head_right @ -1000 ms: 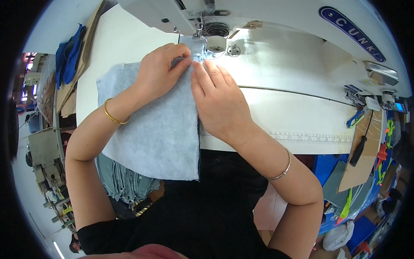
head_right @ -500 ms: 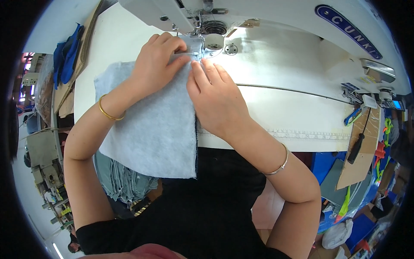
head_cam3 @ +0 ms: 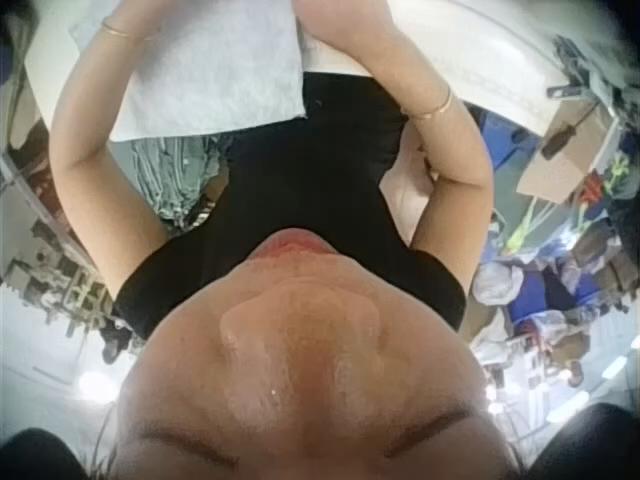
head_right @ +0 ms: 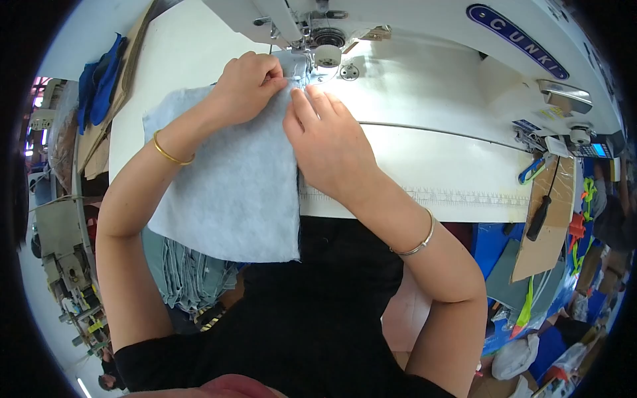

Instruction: Sewing together multiple fabric or leather components using an industrial sewing machine to create a finished product.

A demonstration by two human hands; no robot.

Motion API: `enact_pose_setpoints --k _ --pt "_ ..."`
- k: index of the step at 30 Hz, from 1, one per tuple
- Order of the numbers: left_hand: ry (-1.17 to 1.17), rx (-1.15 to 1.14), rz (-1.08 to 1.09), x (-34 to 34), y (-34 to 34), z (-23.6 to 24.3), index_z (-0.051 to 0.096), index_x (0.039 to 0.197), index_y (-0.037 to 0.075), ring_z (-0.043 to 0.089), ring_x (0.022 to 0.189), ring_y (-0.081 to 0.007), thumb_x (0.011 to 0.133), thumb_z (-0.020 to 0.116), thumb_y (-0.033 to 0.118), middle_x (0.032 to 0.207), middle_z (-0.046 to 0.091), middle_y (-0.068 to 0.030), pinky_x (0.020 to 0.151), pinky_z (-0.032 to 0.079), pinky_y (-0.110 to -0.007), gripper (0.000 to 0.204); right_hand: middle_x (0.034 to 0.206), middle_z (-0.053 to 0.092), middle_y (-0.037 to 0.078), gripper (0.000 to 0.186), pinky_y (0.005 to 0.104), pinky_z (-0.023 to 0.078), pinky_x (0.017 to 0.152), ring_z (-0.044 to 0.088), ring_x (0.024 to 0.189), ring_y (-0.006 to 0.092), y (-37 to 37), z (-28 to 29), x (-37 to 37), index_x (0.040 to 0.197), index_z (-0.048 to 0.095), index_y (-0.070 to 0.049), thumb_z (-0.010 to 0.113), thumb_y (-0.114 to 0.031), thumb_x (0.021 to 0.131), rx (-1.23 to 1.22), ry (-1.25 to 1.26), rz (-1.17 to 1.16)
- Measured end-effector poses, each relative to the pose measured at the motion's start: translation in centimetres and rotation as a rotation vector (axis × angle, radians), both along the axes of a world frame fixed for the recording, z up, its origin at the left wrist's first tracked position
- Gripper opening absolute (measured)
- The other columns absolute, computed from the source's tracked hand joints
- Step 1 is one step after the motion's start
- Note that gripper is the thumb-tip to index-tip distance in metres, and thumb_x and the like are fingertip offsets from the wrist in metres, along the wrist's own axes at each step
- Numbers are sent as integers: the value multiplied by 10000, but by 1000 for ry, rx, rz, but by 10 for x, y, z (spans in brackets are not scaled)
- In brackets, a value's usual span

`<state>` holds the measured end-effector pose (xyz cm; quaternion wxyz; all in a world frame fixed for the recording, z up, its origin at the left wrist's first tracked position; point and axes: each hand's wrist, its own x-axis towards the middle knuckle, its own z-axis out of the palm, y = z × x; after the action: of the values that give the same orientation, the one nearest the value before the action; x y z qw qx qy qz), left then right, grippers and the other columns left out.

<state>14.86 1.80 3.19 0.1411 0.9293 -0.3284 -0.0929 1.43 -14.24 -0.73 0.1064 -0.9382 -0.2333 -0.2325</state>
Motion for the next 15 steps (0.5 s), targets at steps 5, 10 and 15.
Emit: enact_pose_setpoints --k 5,10,15 --pt "-24 -34 -1 -1 0 -3 672 824 75 623 942 -301 946 674 214 822 698 -94 861 459 -456 185 1450 530 222 548 477 417 1137 483 1377 396 -5 16 -26 1304 574 67 692 -91 793 208 203 58" --pt "-203 -174 -108 1 4 -17 647 812 10 625 729 -337 919 711 168 766 669 -147 692 497 -452 201 1579 418 202 709 518 336 1211 368 1489 401 -12 38 -79 1462 480 25 733 -112 814 204 526 200" --pt "-146 -163 -68 -1 4 -13 641 810 10 621 748 -335 917 713 160 763 663 -144 709 494 -461 198 1446 565 185 427 484 448 1136 554 1342 363 5 17 -68 1304 615 11 638 -97 891 49 -1 169"
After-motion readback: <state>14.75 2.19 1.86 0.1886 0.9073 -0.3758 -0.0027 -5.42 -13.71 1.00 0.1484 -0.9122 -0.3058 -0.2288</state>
